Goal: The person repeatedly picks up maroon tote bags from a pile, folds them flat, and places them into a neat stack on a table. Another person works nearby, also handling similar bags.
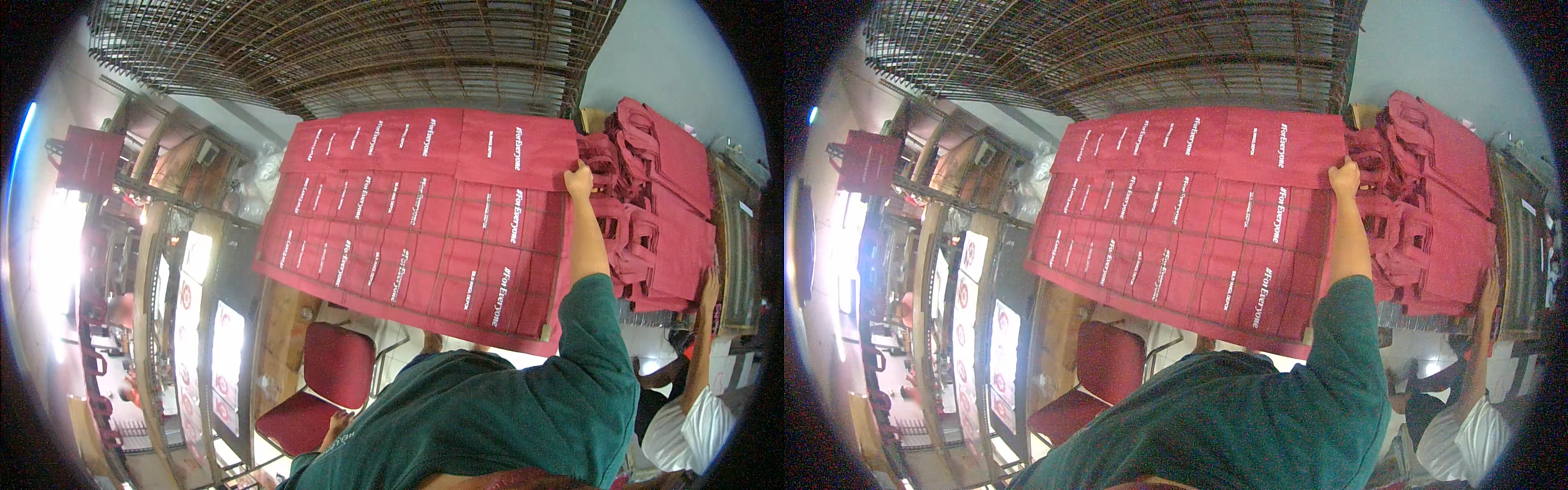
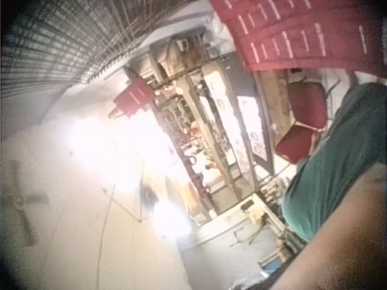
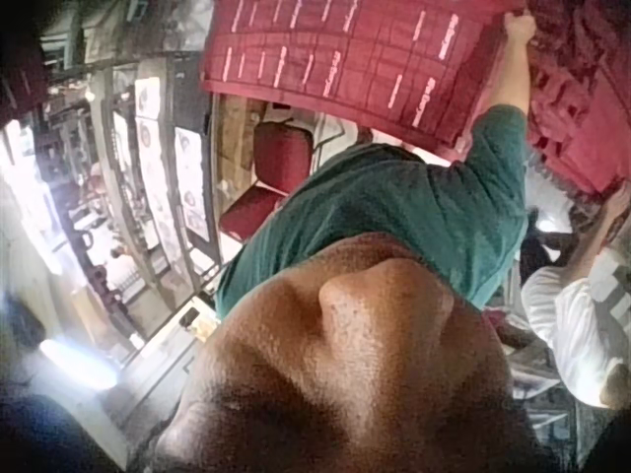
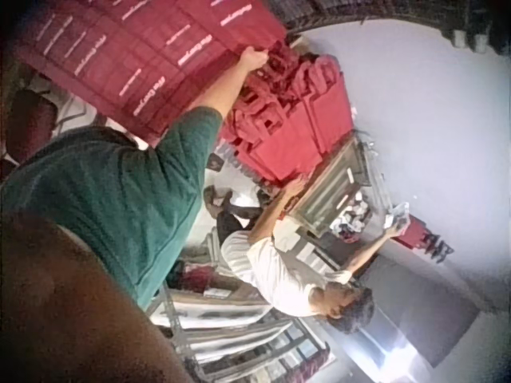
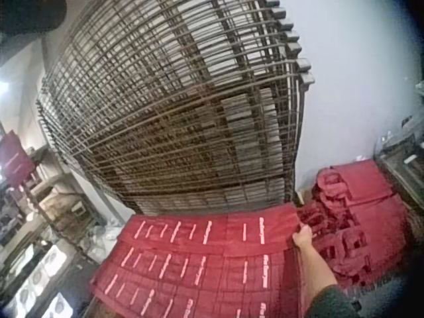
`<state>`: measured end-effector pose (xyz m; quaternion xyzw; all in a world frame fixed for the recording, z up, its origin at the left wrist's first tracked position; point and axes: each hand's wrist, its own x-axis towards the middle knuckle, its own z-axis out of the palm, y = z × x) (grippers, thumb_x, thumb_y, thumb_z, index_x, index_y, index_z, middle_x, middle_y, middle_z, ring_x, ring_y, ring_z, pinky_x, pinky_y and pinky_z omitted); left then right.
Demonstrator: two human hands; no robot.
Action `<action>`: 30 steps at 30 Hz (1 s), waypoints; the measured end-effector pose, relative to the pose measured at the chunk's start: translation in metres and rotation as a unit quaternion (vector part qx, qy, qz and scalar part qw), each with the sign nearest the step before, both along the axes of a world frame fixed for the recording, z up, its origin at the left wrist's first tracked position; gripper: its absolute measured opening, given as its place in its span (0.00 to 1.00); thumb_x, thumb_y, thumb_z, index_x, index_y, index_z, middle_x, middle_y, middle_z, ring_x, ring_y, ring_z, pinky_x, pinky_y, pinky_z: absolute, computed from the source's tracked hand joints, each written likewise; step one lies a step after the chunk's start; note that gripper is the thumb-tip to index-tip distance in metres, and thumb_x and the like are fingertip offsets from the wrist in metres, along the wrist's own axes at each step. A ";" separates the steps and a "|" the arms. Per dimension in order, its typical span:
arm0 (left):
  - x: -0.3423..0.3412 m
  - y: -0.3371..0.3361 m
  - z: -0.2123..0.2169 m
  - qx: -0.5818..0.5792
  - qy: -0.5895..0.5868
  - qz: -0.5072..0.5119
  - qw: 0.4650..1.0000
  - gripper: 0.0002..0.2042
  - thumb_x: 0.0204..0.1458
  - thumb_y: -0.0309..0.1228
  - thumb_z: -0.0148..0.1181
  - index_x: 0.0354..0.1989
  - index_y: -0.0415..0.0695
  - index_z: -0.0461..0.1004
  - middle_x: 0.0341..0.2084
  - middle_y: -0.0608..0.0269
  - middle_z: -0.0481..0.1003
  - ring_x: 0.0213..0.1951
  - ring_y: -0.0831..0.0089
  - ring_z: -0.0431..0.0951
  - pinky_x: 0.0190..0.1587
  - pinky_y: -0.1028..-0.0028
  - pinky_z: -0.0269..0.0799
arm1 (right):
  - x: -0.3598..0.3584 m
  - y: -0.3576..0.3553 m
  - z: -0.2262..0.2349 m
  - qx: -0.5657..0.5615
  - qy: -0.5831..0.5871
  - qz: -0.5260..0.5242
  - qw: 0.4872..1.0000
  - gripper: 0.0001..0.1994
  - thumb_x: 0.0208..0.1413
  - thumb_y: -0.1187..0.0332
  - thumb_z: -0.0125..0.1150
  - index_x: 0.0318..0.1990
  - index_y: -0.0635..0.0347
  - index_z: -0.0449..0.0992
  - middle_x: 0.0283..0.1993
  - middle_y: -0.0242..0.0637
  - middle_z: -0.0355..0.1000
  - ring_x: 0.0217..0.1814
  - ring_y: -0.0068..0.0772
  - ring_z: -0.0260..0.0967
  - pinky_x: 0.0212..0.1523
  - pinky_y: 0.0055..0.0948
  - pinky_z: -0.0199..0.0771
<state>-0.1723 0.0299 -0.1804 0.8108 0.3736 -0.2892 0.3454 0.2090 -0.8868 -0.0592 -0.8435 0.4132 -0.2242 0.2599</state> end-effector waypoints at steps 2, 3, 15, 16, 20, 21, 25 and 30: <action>0.007 -0.006 0.007 -0.066 -0.040 0.040 0.996 0.30 0.42 0.36 0.65 0.51 0.31 0.63 0.32 0.53 0.74 0.32 0.68 0.76 0.32 0.72 0.71 | 0.000 0.000 -0.003 -0.016 0.025 -0.014 0.999 0.29 0.39 0.68 0.58 0.55 0.63 0.65 0.50 0.52 0.66 0.50 0.52 0.66 0.49 0.41 0.67; 0.005 -0.004 0.008 -0.098 -0.068 0.060 0.991 0.28 0.44 0.34 0.64 0.51 0.31 0.63 0.31 0.54 0.74 0.30 0.68 0.76 0.31 0.72 0.71 | -0.001 0.010 0.004 -0.041 0.023 -0.007 0.999 0.30 0.39 0.69 0.58 0.56 0.61 0.62 0.52 0.52 0.64 0.49 0.52 0.66 0.48 0.41 0.68; 0.019 -0.012 0.010 -0.019 -0.026 -0.061 0.998 0.27 0.45 0.34 0.62 0.51 0.30 0.63 0.28 0.53 0.74 0.27 0.69 0.77 0.29 0.73 0.71 | -0.010 0.020 0.037 0.001 0.050 -0.080 0.996 0.40 0.39 0.70 0.60 0.63 0.54 0.49 0.65 0.56 0.44 0.48 0.59 0.66 0.50 0.43 0.67; 0.020 -0.013 0.012 -0.010 -0.021 -0.065 0.998 0.27 0.45 0.34 0.62 0.51 0.30 0.64 0.28 0.52 0.74 0.27 0.69 0.77 0.29 0.73 0.71 | -0.009 0.015 0.030 0.013 0.047 -0.078 0.996 0.40 0.39 0.70 0.59 0.63 0.55 0.49 0.65 0.56 0.44 0.49 0.60 0.66 0.51 0.43 0.66; 0.023 -0.028 0.032 -0.031 -0.021 -0.039 0.999 0.26 0.45 0.34 0.62 0.49 0.30 0.65 0.29 0.52 0.74 0.27 0.69 0.77 0.28 0.73 0.71 | -0.005 0.014 0.027 0.021 0.048 -0.051 0.997 0.39 0.39 0.69 0.59 0.63 0.57 0.50 0.64 0.57 0.46 0.56 0.57 0.60 0.55 0.41 0.63; 0.033 -0.037 0.047 -0.068 -0.011 -0.016 0.997 0.26 0.45 0.33 0.62 0.49 0.30 0.64 0.28 0.52 0.74 0.27 0.69 0.77 0.28 0.73 0.71 | -0.005 0.008 0.023 0.013 0.042 -0.041 0.998 0.39 0.39 0.69 0.59 0.63 0.57 0.51 0.64 0.57 0.48 0.58 0.56 0.59 0.55 0.41 0.63; 0.036 -0.067 0.076 -0.140 -0.107 0.095 0.980 0.25 0.45 0.32 0.62 0.50 0.31 0.64 0.26 0.55 0.73 0.25 0.69 0.76 0.26 0.73 0.70 | 0.002 -0.013 -0.004 -0.010 0.026 -0.001 1.000 0.37 0.39 0.69 0.58 0.62 0.59 0.53 0.61 0.57 0.54 0.61 0.51 0.55 0.57 0.39 0.61; 0.029 -0.060 0.071 -0.146 -0.081 0.108 0.980 0.23 0.46 0.31 0.62 0.51 0.37 0.65 0.26 0.58 0.72 0.24 0.71 0.74 0.24 0.73 0.68 | 0.006 -0.010 -0.007 -0.004 0.013 0.030 0.999 0.36 0.39 0.69 0.56 0.61 0.61 0.54 0.58 0.57 0.58 0.61 0.52 0.56 0.58 0.39 0.59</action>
